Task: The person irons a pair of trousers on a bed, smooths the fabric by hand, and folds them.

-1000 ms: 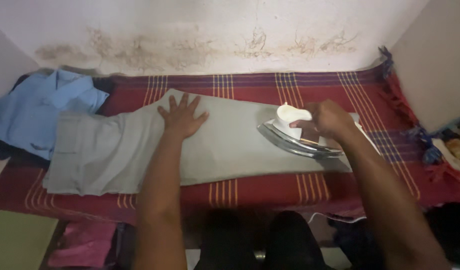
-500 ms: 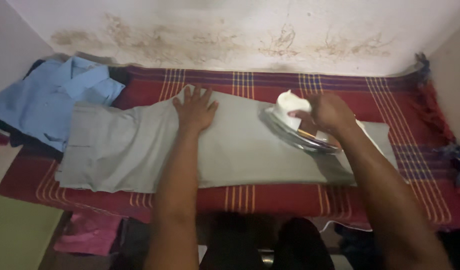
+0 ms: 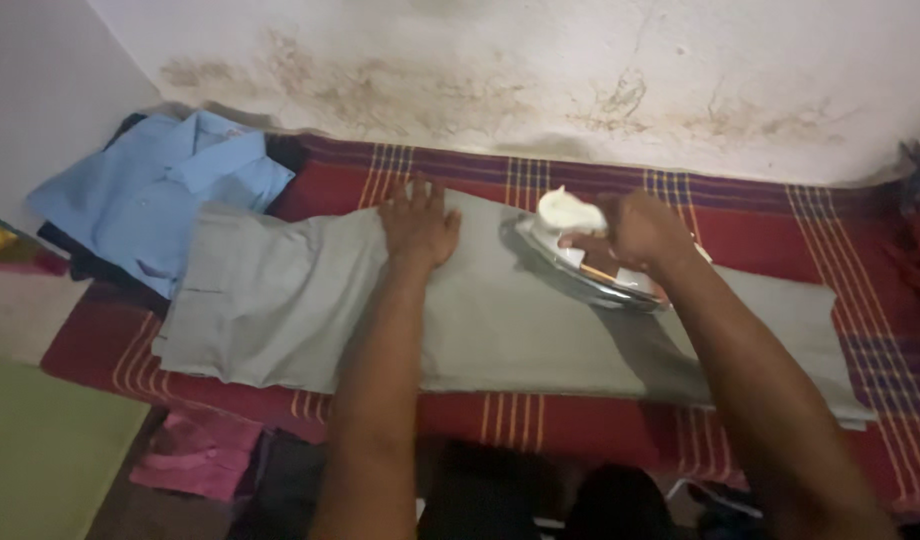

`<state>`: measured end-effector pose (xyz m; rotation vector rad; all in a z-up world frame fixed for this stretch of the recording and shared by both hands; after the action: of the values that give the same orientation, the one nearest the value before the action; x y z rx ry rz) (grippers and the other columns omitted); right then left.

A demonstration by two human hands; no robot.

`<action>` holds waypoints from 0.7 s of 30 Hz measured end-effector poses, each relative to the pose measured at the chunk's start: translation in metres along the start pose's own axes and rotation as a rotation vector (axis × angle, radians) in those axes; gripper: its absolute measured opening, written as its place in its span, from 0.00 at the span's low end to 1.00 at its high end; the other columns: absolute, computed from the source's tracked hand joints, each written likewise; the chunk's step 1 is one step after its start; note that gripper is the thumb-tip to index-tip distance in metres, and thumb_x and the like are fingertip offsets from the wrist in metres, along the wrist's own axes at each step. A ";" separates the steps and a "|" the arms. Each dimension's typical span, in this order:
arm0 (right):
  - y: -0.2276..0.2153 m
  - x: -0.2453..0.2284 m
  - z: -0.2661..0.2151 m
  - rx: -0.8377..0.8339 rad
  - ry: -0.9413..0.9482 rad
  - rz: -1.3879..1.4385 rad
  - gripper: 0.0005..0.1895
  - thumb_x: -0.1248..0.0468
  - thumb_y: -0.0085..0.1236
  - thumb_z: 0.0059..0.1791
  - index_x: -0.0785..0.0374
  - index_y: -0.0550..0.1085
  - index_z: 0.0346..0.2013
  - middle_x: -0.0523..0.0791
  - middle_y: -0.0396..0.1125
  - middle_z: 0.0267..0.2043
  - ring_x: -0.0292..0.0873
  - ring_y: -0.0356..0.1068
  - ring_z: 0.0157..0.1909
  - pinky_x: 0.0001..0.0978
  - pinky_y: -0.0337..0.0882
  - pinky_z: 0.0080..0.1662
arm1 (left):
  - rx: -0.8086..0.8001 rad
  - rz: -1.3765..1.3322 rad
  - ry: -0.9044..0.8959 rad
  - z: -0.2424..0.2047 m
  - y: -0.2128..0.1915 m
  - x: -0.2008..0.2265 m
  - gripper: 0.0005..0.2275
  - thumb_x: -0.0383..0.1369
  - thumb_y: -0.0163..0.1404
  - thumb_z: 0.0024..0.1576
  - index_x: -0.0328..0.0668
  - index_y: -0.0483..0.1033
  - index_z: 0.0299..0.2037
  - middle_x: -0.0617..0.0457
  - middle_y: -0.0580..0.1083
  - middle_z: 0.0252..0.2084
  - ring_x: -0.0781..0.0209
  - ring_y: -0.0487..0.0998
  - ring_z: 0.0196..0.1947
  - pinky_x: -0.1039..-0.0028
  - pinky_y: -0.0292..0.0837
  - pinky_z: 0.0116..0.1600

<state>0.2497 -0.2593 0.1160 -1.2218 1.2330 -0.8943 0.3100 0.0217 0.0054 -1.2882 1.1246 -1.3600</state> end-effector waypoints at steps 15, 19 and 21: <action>0.005 -0.044 0.038 -0.036 -0.081 -0.037 0.41 0.28 0.51 0.44 0.63 0.78 0.47 0.58 0.75 0.34 0.60 0.76 0.40 0.54 0.73 0.45 | -0.005 -0.035 0.076 0.011 -0.015 -0.058 0.26 0.48 0.34 0.65 0.60 0.51 0.75 0.54 0.49 0.78 0.47 0.44 0.78 0.38 0.44 0.72; 0.005 -0.059 0.045 0.048 -0.239 0.031 0.39 0.29 0.49 0.44 0.61 0.80 0.46 0.57 0.74 0.32 0.62 0.75 0.38 0.55 0.72 0.44 | -0.001 -0.064 0.078 0.012 -0.008 -0.065 0.26 0.47 0.33 0.66 0.61 0.52 0.75 0.55 0.52 0.78 0.49 0.45 0.79 0.39 0.43 0.73; 0.008 -0.066 0.053 0.110 -0.211 0.044 0.39 0.29 0.49 0.46 0.62 0.79 0.45 0.59 0.73 0.30 0.63 0.74 0.37 0.56 0.72 0.43 | 0.018 -0.076 0.064 0.017 -0.004 -0.066 0.25 0.47 0.33 0.66 0.60 0.53 0.75 0.55 0.51 0.78 0.51 0.45 0.78 0.39 0.43 0.73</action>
<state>0.2897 -0.1846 0.1168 -1.1649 1.0245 -0.7699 0.3288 0.0875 0.0000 -1.2933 1.1140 -1.4732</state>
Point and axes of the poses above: each hand's wrist, its own z-axis towards the middle knuckle, its own y-axis out of the palm, x = y × z, the point moved 6 cm from there along z, towards the middle knuckle
